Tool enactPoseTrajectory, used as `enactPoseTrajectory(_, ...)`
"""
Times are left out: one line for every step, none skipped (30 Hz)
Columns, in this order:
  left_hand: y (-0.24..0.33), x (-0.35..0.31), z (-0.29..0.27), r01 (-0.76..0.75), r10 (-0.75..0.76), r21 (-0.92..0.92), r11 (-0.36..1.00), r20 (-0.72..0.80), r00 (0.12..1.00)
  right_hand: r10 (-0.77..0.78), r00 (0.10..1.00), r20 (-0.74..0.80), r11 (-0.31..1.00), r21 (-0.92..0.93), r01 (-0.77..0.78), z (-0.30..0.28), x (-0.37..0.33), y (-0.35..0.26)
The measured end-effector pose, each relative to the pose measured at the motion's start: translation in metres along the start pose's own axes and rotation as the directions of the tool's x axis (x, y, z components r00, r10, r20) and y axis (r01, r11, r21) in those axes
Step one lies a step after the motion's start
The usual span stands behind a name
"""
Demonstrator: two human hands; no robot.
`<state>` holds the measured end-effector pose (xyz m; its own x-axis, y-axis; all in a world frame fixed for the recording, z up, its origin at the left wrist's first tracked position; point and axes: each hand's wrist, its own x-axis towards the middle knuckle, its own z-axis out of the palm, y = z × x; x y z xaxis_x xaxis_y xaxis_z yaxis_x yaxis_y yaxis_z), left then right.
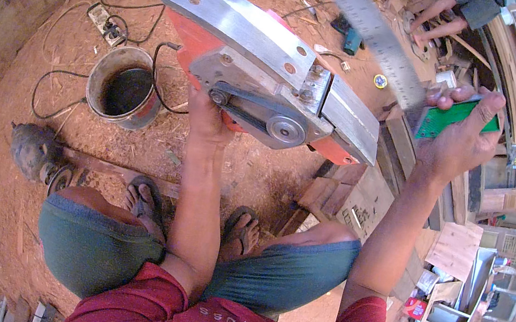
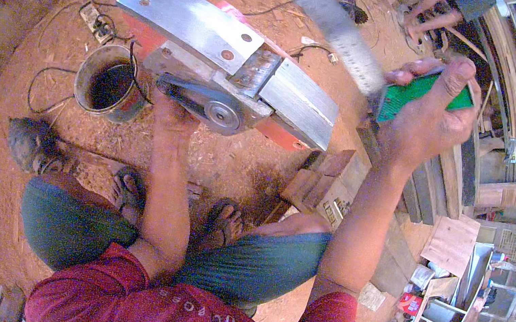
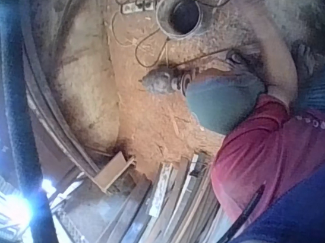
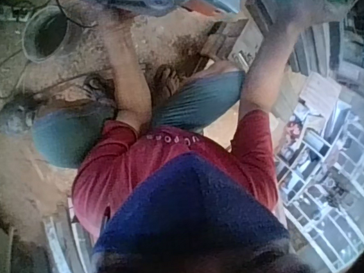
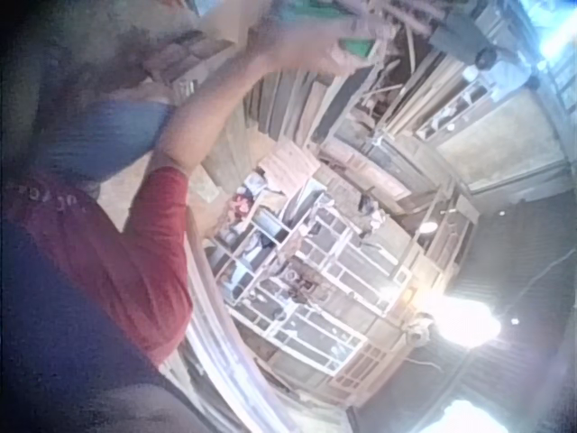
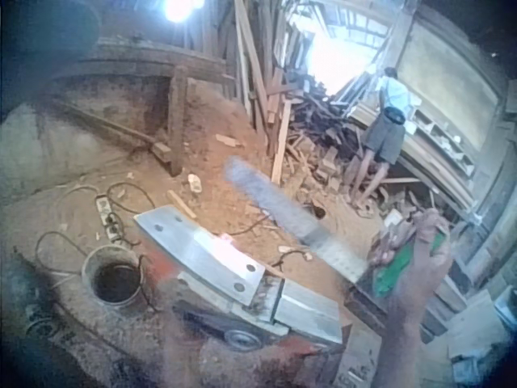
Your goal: The person holds an electric planer and uses a metal ruler to check the alignment of the blades on the underside, then removes a blade and inspects it by hand.
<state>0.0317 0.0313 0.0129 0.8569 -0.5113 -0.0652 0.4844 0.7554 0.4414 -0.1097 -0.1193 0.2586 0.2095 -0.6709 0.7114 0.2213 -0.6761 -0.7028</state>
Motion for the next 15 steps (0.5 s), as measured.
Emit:
enactPoseTrajectory(-0.001,0.000,0.001,0.003,-0.003,-0.001,1.000,0.003,1.000,0.085,0.995,0.061,0.993,0.071,-0.089,0.004,-0.005,-0.003)
enactPoseTrajectory(-0.002,-0.001,0.003,0.020,-0.018,-0.042,0.999,0.037,0.999,0.164,0.978,0.128,0.974,0.137,-0.181,0.006,-0.008,-0.004)
enactPoseTrajectory(-0.003,-0.001,0.003,0.037,-0.031,-0.083,0.996,0.071,0.997,0.164,0.978,0.126,0.974,0.135,-0.180,0.006,-0.008,-0.003)
enactPoseTrajectory(-0.005,-0.002,0.003,0.037,-0.032,-0.083,0.996,0.070,0.997,0.166,0.968,0.190,0.971,0.140,-0.194,0.006,-0.009,-0.002)
enactPoseTrajectory(-0.006,-0.003,0.003,0.043,-0.032,-0.115,0.992,0.096,0.995,0.167,0.953,0.254,0.967,0.145,-0.208,0.006,-0.008,-0.001)
enactPoseTrajectory(-0.007,-0.003,0.002,0.049,-0.031,-0.148,0.988,0.122,0.992,0.167,0.952,0.255,0.967,0.146,-0.209,0.005,-0.008,-0.002)
enactPoseTrajectory(-0.007,-0.003,0.004,0.048,-0.031,-0.145,0.988,0.119,0.992,0.205,0.943,0.260,0.957,0.148,-0.249,0.004,-0.009,-0.003)
enactPoseTrajectory(-0.007,-0.003,0.006,0.026,-0.012,-0.162,0.987,0.087,0.996,0.243,0.933,0.266,0.945,0.151,-0.289,0.004,-0.009,-0.004)
enactPoseTrajectory(-0.005,-0.004,0.008,0.002,0.008,-0.178,0.984,0.055,0.998,0.246,0.932,0.268,0.944,0.153,-0.293,0.005,-0.009,-0.003)
enactPoseTrajectory(-0.005,-0.004,0.011,0.006,0.003,-0.178,0.984,0.055,0.998,0.244,0.928,0.282,0.941,0.161,-0.297,0.004,-0.009,-0.003)
enactPoseTrajectory(-0.003,-0.005,0.014,0.024,-0.013,-0.207,0.978,0.055,0.998,0.243,0.924,0.295,0.939,0.169,-0.301,0.003,-0.009,-0.003)
enactPoseTrajectory(-0.003,-0.005,0.015,0.042,-0.029,-0.237,0.971,0.056,0.998,0.245,0.924,0.293,0.939,0.166,-0.301,0.003,-0.008,-0.003)
enactPoseTrajectory(-0.003,-0.005,0.015,0.044,-0.032,-0.233,0.971,0.053,0.998,0.259,0.926,0.274,0.940,0.149,-0.307,0.004,-0.008,-0.003)
enactPoseTrajectory(-0.003,-0.005,0.014,0.024,-0.012,-0.221,0.975,0.056,0.998,0.272,0.928,0.255,0.941,0.130,-0.312,0.005,-0.008,-0.003)
enactPoseTrajectory(-0.003,-0.005,0.014,0.005,0.008,-0.210,0.978,0.059,0.998,0.276,0.927,0.253,0.940,0.129,-0.315,0.005,-0.008,-0.002)
